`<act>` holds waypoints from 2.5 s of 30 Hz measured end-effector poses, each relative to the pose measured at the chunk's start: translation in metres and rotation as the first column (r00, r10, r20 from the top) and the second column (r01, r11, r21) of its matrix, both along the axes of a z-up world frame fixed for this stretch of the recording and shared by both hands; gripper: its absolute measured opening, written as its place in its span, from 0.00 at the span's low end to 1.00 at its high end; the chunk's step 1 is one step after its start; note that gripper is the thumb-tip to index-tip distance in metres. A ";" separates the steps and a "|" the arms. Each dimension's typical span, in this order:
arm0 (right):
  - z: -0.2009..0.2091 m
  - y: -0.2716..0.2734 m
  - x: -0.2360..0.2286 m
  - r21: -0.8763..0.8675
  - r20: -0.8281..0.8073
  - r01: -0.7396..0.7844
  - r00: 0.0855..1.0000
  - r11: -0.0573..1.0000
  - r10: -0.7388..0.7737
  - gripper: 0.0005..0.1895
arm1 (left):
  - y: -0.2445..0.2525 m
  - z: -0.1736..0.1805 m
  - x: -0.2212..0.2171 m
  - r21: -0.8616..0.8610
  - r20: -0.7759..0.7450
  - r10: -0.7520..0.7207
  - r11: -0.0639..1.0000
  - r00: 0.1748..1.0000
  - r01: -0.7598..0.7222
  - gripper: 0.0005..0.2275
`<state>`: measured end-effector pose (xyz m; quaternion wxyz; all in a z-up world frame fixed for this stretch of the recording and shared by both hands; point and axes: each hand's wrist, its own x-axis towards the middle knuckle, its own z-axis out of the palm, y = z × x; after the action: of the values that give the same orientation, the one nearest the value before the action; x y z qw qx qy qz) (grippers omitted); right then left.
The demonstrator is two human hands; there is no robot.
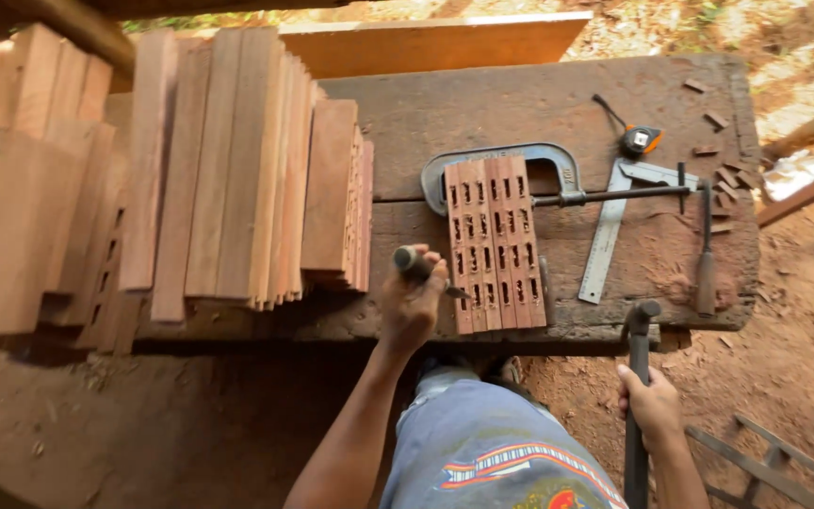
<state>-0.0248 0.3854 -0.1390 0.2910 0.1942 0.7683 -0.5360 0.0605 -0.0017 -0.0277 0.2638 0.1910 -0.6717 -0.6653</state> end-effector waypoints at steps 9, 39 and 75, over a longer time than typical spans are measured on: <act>-0.042 0.059 0.026 -0.006 0.018 -0.085 0.996 0.996 0.086 0.11 | 0.024 -0.013 -0.017 -0.167 -0.202 0.208 0.956 0.957 -0.243 0.10; -0.096 0.058 0.092 0.174 0.212 -0.037 0.977 0.984 0.000 0.28 | -0.010 -0.083 -0.017 0.212 -0.170 -0.026 0.975 0.985 0.062 0.08; -0.054 0.051 0.072 0.341 0.150 -0.203 0.976 0.918 0.160 0.28 | 0.030 -0.075 -0.009 0.187 -0.189 0.014 0.982 0.982 0.022 0.08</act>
<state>0.0472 0.4365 -0.1934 0.3451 0.2029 0.8481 -0.3470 0.0514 0.0287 -0.1028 0.3059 0.1495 -0.5782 -0.7415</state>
